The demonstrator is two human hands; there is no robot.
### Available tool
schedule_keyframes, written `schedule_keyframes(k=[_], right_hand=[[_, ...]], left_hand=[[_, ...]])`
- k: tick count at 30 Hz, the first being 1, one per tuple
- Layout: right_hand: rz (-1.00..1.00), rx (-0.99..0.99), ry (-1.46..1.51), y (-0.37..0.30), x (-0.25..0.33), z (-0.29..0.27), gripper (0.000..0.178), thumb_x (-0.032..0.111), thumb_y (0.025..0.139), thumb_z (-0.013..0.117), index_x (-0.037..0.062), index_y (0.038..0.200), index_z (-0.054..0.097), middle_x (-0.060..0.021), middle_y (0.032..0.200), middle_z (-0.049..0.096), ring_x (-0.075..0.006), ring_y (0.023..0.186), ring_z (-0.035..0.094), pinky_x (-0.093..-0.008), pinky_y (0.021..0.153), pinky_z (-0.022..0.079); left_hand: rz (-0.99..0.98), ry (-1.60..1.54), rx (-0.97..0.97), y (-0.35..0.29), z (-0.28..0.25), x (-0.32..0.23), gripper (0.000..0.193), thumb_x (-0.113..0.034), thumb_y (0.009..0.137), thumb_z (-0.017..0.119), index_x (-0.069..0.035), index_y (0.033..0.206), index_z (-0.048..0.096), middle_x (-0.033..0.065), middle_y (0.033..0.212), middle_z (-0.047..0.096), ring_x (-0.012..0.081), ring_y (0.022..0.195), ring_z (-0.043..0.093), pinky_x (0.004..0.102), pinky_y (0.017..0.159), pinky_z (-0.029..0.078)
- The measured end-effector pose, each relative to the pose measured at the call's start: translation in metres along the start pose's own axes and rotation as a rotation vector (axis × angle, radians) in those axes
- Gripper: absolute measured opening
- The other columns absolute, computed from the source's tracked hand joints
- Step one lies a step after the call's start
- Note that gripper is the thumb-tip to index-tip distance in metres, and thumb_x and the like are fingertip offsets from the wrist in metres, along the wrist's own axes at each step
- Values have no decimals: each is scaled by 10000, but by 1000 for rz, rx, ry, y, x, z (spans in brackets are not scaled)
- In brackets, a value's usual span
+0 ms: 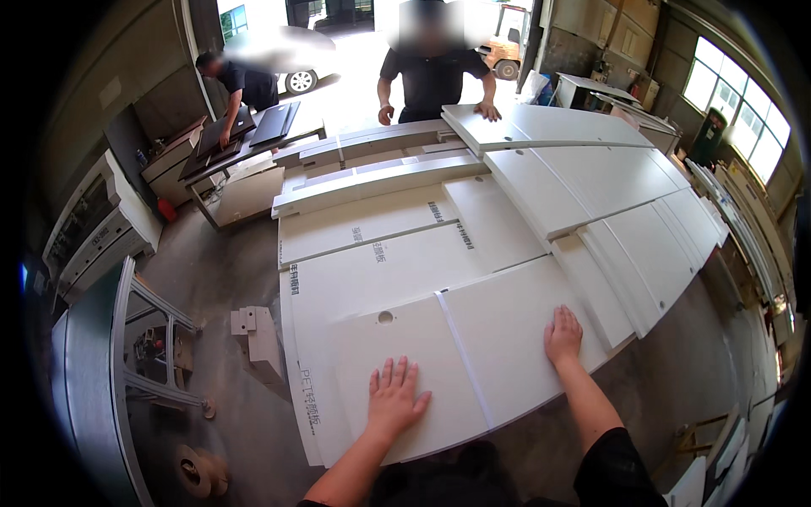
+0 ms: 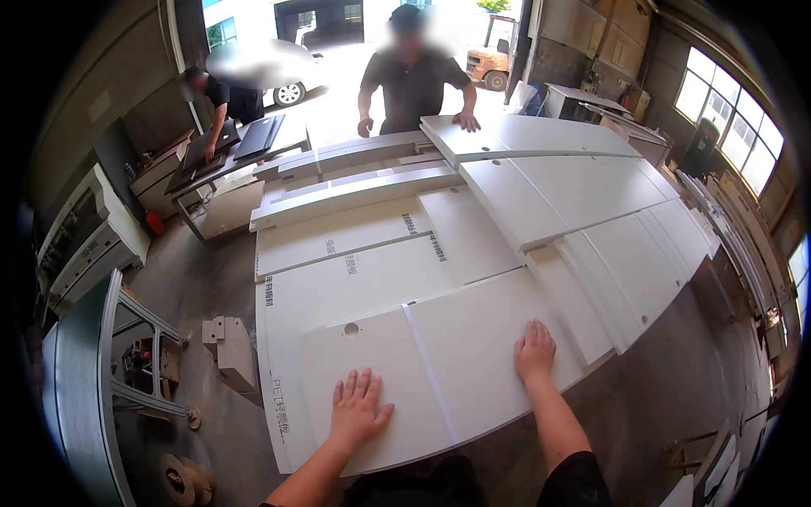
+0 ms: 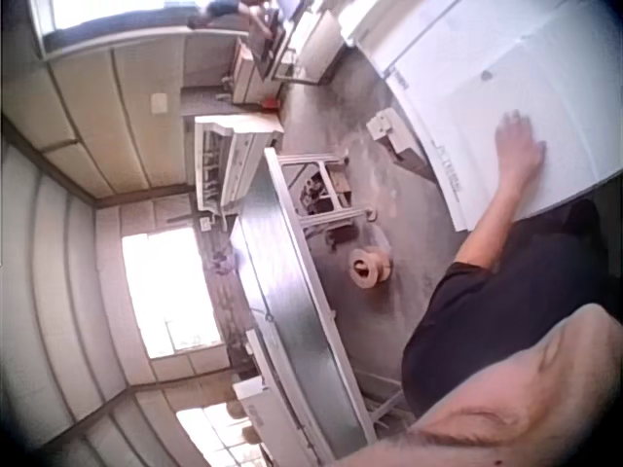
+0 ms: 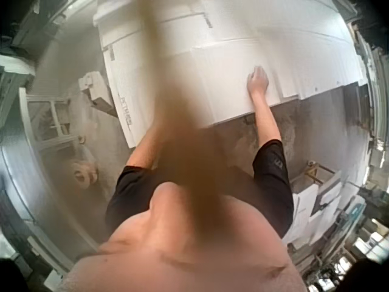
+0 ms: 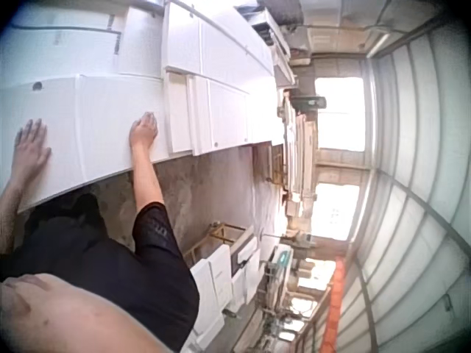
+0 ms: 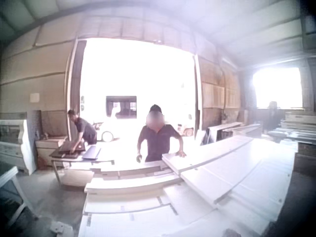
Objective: The person lifts and stacks large white panels in a workshop. They handle the panels by hand, aligning them on a workbench and moving them to a stack on the floor. The person also peels protective film from the edges of the panels.
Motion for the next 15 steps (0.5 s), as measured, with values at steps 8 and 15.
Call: schedule_keyframes(k=[8, 15], right_hand=[[4, 199, 132, -127, 63, -62, 583, 367, 943, 565, 85, 1450, 515, -157, 1556, 450, -357, 1447, 390, -549, 1190, 254], [-20, 128, 244, -199, 76, -85, 606, 408, 935, 596, 104, 1453, 521, -163, 1549, 457, -378, 1439, 400, -583, 1165, 286]], left_hand=[[20, -18, 17, -8, -3, -6, 721, -506, 953, 543, -63, 1515, 453, 168, 1622, 357, 370, 1530, 253, 538, 1240, 121], [32, 20, -14, -8, 7, -5, 738, -520, 955, 533, -67, 1529, 434, 160, 1618, 369, 370, 1523, 267, 550, 1239, 121]])
Point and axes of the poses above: each hand's wrist, its own y-axis towards the middle knuckle, its own z-axis out of the palm, x = y × z, the point moved 3 cm from there along y, towards the middle knuckle
